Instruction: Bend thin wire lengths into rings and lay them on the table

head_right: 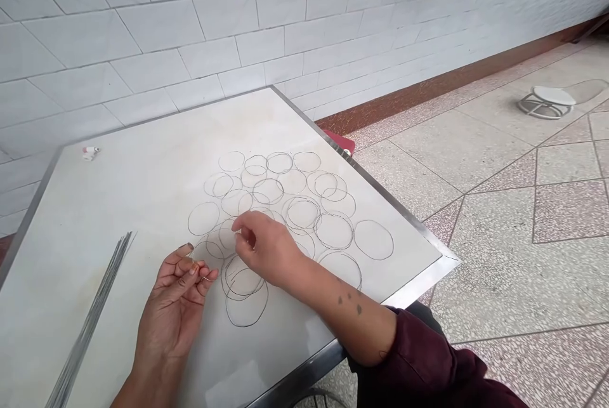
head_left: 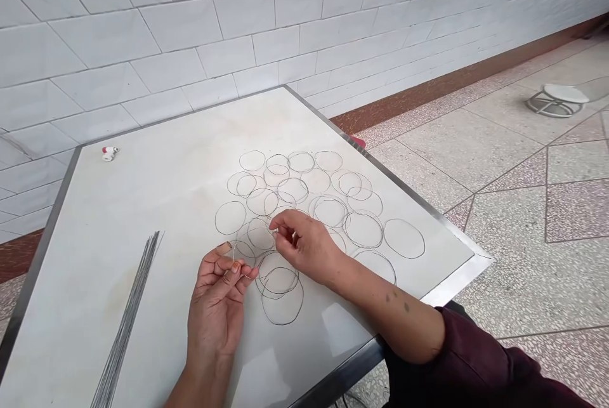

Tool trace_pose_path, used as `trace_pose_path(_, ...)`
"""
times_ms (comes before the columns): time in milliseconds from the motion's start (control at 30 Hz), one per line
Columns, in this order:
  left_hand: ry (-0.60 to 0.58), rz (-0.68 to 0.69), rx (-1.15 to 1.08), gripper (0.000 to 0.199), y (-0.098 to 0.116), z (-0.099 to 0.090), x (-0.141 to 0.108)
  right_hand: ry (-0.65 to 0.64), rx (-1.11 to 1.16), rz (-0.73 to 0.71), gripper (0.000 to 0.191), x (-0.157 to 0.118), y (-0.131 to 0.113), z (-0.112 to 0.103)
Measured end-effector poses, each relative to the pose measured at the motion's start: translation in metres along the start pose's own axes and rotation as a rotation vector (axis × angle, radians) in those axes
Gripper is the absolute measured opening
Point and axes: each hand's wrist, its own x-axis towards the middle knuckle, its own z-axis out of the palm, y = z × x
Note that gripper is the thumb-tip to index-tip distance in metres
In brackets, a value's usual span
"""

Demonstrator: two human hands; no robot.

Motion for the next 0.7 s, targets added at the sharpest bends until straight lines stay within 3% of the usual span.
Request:
trace_pose_path(267,0.008,0.004,0.000,0.040,-0.0001,0.0017,-0.0010,0.063,-0.162,-0.084,0.021,0.0004,0.0024,0.0043)
trace_pose_path(700,-0.081,-0.014,0.036,0.033,-0.0022,0.0008,-0.0047,0.121,-0.160,-0.053,0.025,0.0002,0.0041,0.0065)
